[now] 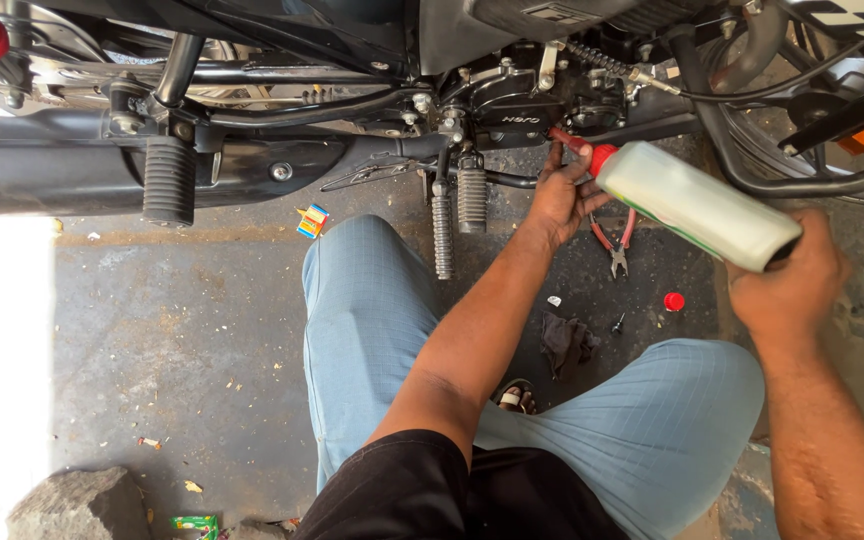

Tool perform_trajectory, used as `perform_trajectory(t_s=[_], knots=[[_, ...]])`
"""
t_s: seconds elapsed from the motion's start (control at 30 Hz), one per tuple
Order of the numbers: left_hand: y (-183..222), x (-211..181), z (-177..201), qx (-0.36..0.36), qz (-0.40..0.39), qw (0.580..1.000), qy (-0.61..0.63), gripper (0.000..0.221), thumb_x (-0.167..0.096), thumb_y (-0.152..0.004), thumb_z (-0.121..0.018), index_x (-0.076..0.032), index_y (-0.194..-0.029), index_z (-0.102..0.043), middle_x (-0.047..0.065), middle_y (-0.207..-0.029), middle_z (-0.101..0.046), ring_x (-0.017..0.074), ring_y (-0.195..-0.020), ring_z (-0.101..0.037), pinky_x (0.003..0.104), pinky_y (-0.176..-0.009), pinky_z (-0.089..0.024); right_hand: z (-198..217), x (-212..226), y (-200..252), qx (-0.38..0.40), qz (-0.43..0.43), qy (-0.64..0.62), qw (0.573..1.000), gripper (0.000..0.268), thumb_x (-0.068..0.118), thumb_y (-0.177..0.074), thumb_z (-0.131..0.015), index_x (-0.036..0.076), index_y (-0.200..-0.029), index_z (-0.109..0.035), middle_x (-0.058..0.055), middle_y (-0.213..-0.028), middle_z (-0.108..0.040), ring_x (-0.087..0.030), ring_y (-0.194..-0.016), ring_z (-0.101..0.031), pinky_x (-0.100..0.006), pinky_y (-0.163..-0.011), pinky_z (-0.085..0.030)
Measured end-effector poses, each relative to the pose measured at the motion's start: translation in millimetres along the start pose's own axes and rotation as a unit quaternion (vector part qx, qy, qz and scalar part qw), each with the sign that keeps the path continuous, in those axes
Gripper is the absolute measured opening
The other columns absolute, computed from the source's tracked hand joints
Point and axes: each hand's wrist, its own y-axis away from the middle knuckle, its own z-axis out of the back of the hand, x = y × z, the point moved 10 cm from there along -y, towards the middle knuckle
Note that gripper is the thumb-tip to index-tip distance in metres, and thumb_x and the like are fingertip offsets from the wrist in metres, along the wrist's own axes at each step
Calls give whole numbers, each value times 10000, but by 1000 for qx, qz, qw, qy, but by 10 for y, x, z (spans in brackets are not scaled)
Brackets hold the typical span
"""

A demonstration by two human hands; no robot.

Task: Changing engine oil and lubricating parts of a motorcycle.

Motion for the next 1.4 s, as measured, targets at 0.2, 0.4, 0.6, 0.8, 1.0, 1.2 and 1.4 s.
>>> perform_trajectory(t_s=[0.2, 0.4, 0.6, 0.8, 1.0, 1.2, 1.4], knots=[[32, -24, 31, -72, 6, 996, -47, 1030, -374, -861, -735, -205, -1635, -79, 129, -1161, -672, 171, -815, -695, 352, -690, -670, -77, -49, -31, 82, -157, -158, 971, 1221, 445, -822, -885, 40, -1657, -93, -263, -1436, -538, -305, -1312, -615, -440, -1135, -559], [12, -91, 105, -130, 3, 989, -72, 1077, -435, -796, -802, -141, -1625, -180, 121, -1005, -705, 154, -681, -685, 325, -579, -653, 191, 792, -91, 77, 148, 187, 968, 1428, 492, -562, -917, 8, -1593, -55, -383, -1537, -321, -499, -1455, -325, -644, -1150, -322], [25, -137, 19, -123, -6, 989, -80, 1043, -449, -803, -789, -147, -1617, -211, 86, -996, -699, 144, -690, -668, 285, -546, -620, 169, 430, -163, 75, 149, 173, 971, 1102, 367, -725, -970, 39, -1573, -349, -241, -1467, -483, -392, -1357, -498, -531, -1140, -411], [10, -106, 48, -98, -7, 993, -72, 840, -418, -888, -709, -147, -1586, -328, 50, -1099, -677, 140, -847, -662, 329, -654, -649, 131, 391, -124, 31, 111, 112, 987, 916, 272, -767, -965, 6, -1452, -418, -219, -1382, -516, -379, -1288, -529, -504, -1075, -477], [-1, -92, 74, -81, -4, 996, -44, 804, -392, -917, -680, -165, -1593, -309, 39, -1154, -666, 142, -852, -616, 365, -720, -660, 137, 526, -92, 3, 117, 104, 988, 893, 181, -815, -956, 46, -1490, -387, -208, -1437, -478, -380, -1337, -503, -493, -1161, -450], [-73, 13, 183, -99, 2, 995, -22, 863, -342, -900, -732, -173, -1614, -277, 55, -1119, -659, 126, -802, -588, 376, -727, -660, 269, 976, -219, 19, 108, 31, 993, 1225, 167, -608, -953, 3, -1541, -175, -297, -1445, -289, -512, -1332, -400, -584, -1126, -405], [12, -38, 92, -95, -9, 995, -30, 898, -368, -896, -725, -191, -1627, -235, 60, -1132, -686, 142, -847, -638, 373, -730, -651, -113, 247, -188, 62, -352, -345, 868, 986, 1, -807, -711, 103, -1556, -77, -200, -1346, -517, -315, -1058, -614, -411, -765, -537]])
